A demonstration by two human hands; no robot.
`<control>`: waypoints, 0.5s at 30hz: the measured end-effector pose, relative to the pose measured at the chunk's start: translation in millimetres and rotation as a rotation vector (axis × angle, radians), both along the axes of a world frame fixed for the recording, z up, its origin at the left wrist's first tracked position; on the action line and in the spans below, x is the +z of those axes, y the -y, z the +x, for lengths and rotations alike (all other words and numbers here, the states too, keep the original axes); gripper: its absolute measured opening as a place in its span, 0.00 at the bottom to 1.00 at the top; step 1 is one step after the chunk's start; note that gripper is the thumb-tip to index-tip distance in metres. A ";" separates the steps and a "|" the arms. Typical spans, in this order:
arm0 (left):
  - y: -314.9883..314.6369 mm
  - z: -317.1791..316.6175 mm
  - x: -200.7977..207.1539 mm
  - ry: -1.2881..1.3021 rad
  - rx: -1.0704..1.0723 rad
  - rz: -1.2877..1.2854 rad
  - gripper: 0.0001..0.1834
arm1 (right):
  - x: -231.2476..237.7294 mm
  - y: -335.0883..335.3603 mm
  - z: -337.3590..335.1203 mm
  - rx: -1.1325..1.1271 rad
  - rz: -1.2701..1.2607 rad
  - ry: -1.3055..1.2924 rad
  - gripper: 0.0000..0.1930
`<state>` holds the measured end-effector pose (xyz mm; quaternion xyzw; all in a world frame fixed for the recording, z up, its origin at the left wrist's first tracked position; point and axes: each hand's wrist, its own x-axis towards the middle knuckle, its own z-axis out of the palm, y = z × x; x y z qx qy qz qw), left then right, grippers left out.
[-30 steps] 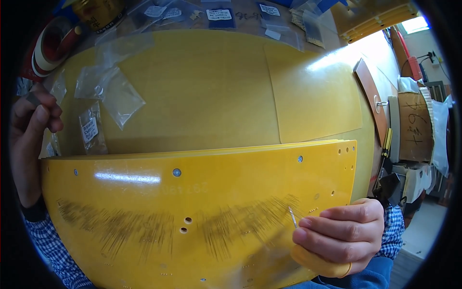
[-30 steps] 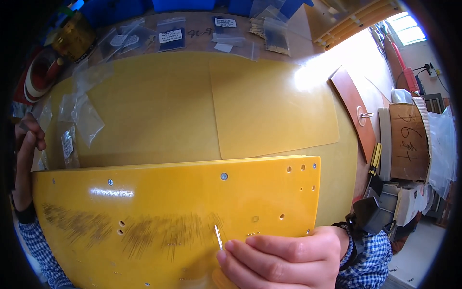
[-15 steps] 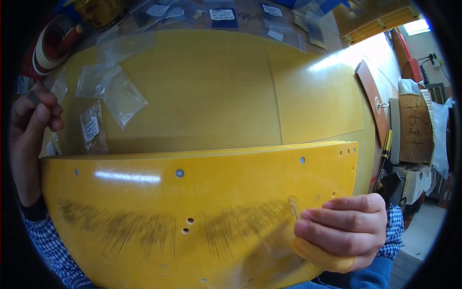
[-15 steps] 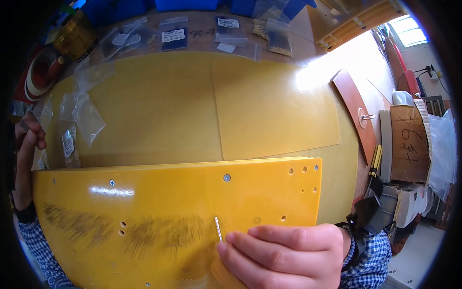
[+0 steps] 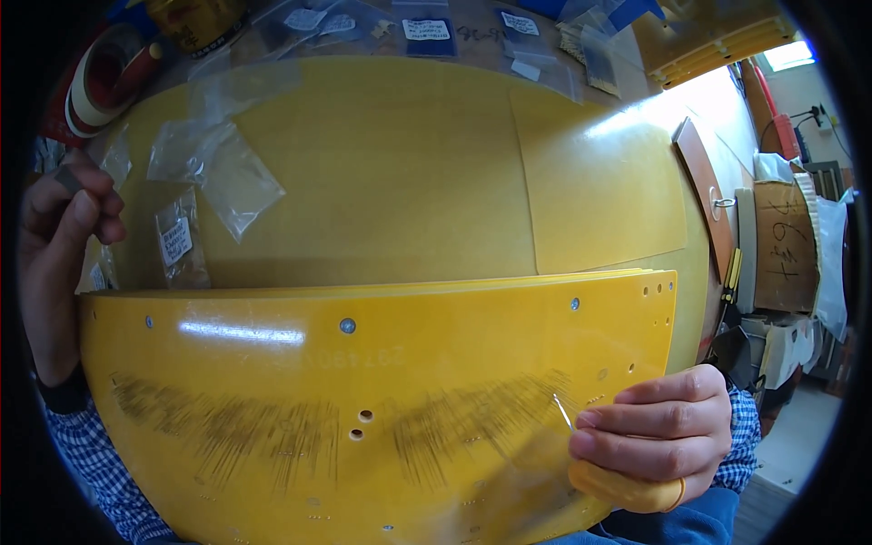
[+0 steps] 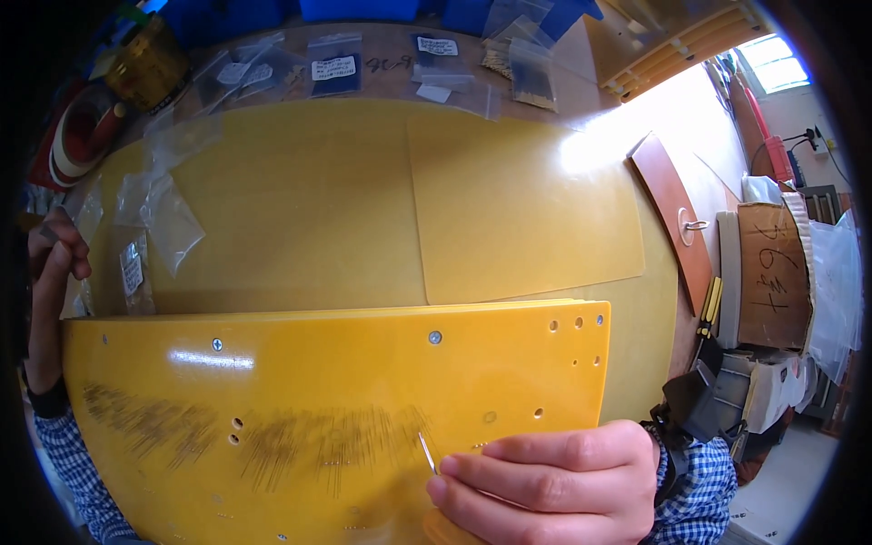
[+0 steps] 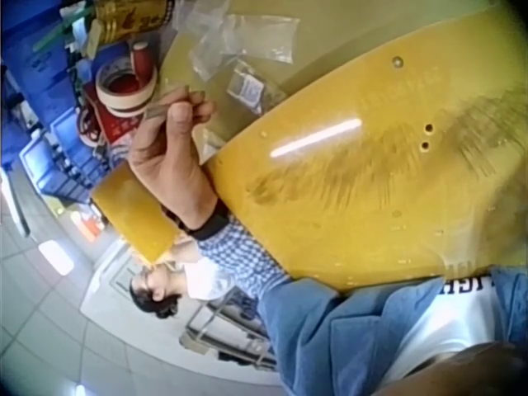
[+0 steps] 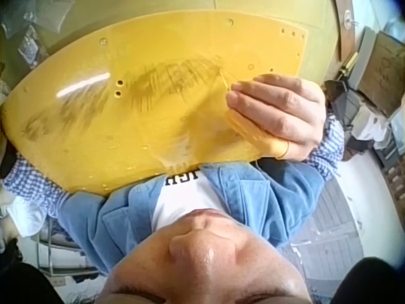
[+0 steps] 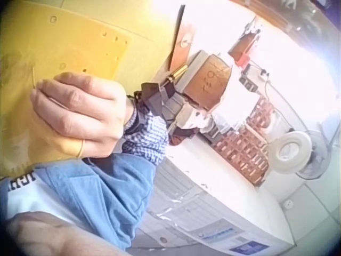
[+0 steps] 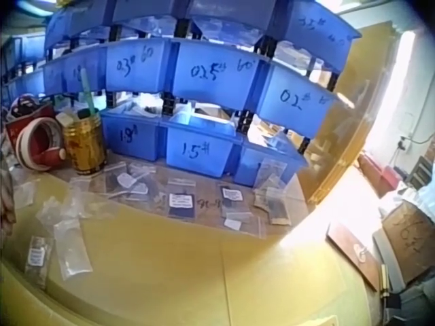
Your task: The person picks up a metal strip and uses it to scrape the surface of a yellow board. After scraping, the person sets the metal strip aside and picks up a smaller yellow panel.
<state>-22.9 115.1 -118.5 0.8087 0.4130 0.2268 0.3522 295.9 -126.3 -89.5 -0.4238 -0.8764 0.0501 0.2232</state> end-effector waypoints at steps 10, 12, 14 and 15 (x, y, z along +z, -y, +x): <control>2.6 1.2 1.1 0.014 0.000 -0.008 0.08 | 10.7 -0.8 -5.7 0.021 0.031 0.182 0.05; 2.4 2.2 -0.4 0.029 0.013 -0.011 0.08 | 2.1 4.5 -10.1 -0.007 0.107 0.181 0.05; -2.1 0.3 -2.9 0.009 -0.004 -0.021 0.08 | -2.1 4.7 -9.5 -0.011 0.169 0.177 0.05; -1.0 0.1 2.0 0.005 -0.002 -0.014 0.08 | 2.5 3.5 -9.0 -0.009 0.177 0.173 0.05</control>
